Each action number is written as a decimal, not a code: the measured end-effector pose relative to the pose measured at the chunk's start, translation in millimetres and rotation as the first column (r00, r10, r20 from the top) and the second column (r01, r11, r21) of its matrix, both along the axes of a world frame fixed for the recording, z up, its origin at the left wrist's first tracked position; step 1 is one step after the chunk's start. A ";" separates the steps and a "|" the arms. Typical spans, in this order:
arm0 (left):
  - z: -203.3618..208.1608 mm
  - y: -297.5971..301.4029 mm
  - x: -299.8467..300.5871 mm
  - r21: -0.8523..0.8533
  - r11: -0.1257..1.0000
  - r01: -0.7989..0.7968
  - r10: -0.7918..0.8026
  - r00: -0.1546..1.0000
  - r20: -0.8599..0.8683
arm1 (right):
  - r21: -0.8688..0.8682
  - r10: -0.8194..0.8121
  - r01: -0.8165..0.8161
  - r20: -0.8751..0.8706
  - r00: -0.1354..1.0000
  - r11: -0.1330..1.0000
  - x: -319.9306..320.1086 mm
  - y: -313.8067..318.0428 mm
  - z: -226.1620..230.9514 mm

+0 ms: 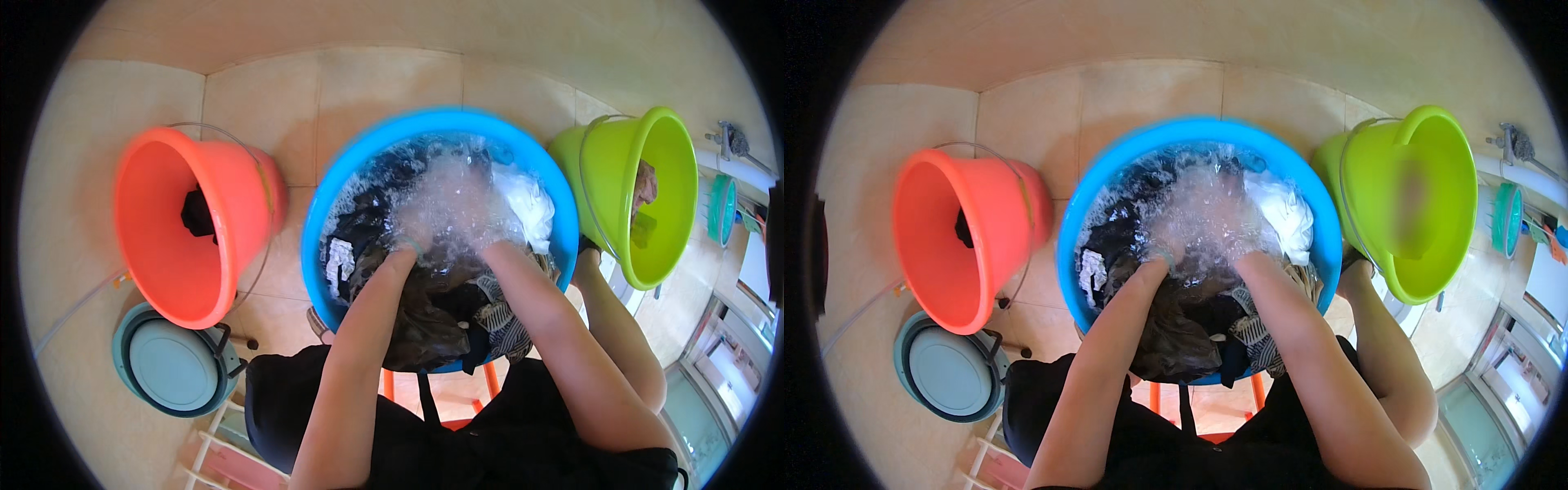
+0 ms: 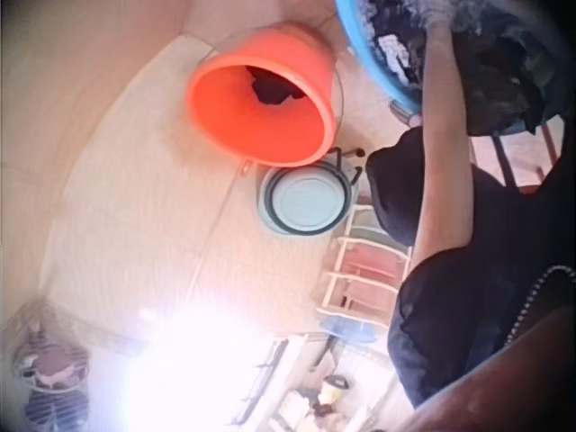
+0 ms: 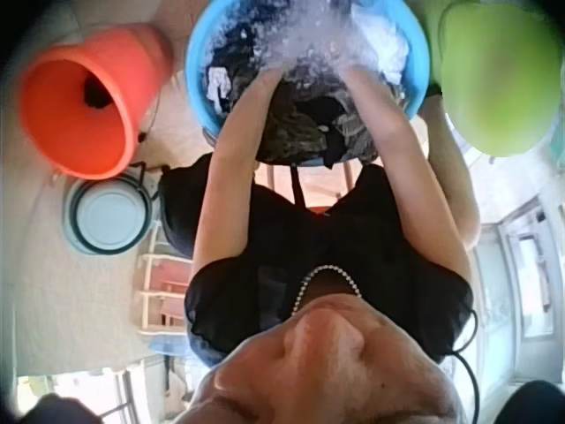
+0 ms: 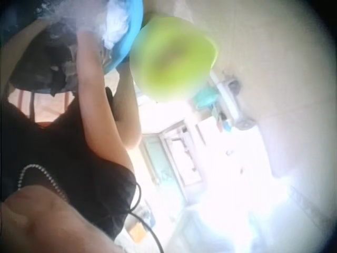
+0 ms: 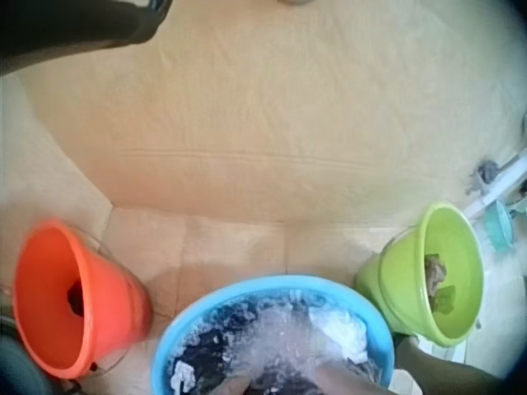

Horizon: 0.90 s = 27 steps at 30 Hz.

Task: The person hand-washes various garments in a blue basin filled with soapy water. They scrub, rinse, and wring out items one by one, then transfer the cleaned clothes into a green bucket. The process continues with multiple items including shirts and socks.

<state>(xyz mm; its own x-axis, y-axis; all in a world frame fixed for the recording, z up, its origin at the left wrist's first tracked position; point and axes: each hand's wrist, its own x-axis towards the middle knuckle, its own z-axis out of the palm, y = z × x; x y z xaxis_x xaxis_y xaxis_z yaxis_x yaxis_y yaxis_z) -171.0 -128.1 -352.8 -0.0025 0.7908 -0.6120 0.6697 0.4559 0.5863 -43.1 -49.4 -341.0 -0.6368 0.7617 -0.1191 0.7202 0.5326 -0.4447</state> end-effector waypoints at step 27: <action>183.9 -30.1 33.0 -0.708 0.629 -0.322 0.414 -0.631 0.655 | 0.301 0.128 0.017 -0.455 0.881 0.953 -6.7 -131.5 259.6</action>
